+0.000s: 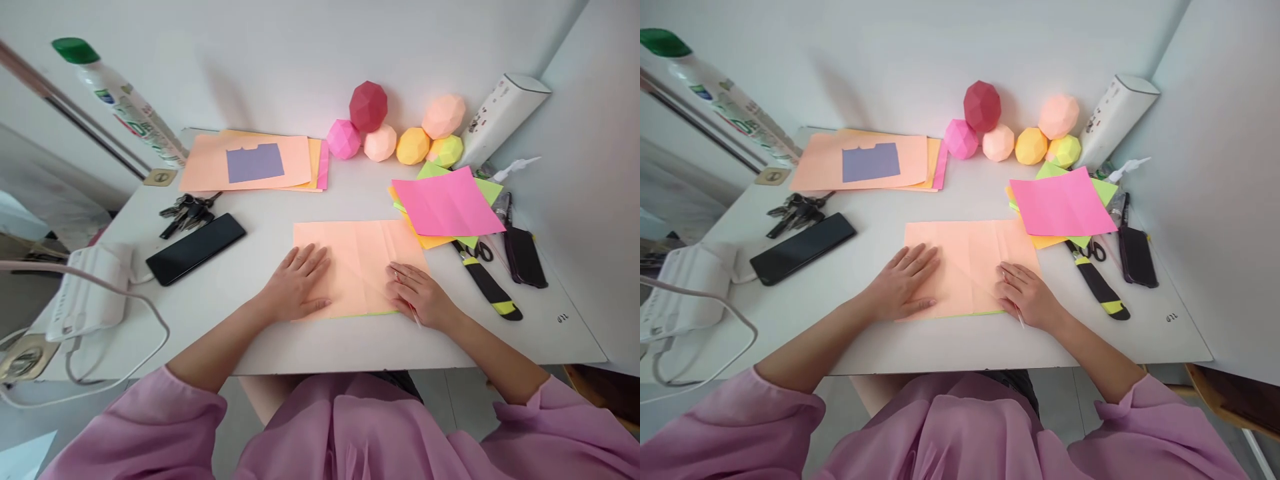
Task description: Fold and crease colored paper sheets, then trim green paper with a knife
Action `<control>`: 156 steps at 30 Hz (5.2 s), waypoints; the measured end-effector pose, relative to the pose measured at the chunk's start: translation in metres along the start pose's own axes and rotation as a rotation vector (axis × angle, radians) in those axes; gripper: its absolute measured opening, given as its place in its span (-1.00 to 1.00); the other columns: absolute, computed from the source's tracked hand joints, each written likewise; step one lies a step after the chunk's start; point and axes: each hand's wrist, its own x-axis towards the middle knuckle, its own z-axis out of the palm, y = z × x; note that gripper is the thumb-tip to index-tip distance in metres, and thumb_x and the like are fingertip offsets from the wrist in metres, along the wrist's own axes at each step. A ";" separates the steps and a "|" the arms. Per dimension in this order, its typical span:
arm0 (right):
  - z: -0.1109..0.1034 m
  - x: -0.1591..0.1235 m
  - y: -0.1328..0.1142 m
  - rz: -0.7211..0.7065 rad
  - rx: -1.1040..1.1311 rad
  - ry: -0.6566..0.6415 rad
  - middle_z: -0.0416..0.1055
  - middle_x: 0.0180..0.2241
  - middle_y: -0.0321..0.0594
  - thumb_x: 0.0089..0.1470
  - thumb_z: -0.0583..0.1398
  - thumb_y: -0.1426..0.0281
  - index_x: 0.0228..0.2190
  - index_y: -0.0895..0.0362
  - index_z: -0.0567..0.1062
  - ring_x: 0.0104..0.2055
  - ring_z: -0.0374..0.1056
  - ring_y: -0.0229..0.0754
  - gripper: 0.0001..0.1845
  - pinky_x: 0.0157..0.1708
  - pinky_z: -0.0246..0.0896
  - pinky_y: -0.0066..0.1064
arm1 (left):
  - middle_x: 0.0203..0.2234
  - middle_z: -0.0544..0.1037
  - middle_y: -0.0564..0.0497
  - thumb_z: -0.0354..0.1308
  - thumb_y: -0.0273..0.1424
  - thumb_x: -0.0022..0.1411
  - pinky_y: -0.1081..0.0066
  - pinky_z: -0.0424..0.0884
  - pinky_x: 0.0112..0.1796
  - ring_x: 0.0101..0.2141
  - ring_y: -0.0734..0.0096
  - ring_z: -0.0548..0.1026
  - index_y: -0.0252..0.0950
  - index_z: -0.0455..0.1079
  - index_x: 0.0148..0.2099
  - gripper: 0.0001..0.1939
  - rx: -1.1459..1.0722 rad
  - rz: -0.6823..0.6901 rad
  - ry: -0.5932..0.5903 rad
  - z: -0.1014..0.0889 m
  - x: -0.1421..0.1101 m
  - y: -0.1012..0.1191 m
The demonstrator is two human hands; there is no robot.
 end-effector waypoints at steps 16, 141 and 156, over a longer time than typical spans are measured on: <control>-0.001 0.004 0.005 -0.002 0.046 -0.039 0.36 0.11 -0.06 0.17 0.15 0.41 -0.08 0.08 0.43 0.21 0.21 0.04 -0.74 0.15 0.24 0.01 | 0.36 -0.13 -0.11 -0.15 0.12 0.26 0.05 -0.28 0.27 0.34 0.03 -0.22 -0.29 -0.11 0.39 -0.17 -0.025 0.009 -0.007 -0.002 0.002 -0.015; -0.002 0.009 0.006 -0.070 0.081 -0.018 0.41 0.05 -0.05 0.03 0.31 0.31 -0.11 0.09 0.43 0.19 0.23 0.11 -0.65 0.09 0.30 0.08 | 0.37 -0.17 -0.13 -0.24 0.07 0.32 0.07 -0.19 0.27 0.34 0.08 -0.27 -0.35 -0.14 0.39 -0.21 0.061 -0.057 -0.077 -0.012 -0.002 -0.014; -0.003 0.009 0.005 -0.053 0.067 -0.025 0.43 0.02 -0.01 0.07 0.27 0.28 -0.14 0.10 0.44 0.17 0.25 0.11 -0.69 0.08 0.29 0.08 | 0.36 -0.14 -0.20 -0.24 0.02 0.34 0.06 -0.19 0.27 0.34 0.04 -0.23 -0.42 -0.10 0.38 -0.23 0.121 -0.038 -0.053 -0.008 -0.004 -0.014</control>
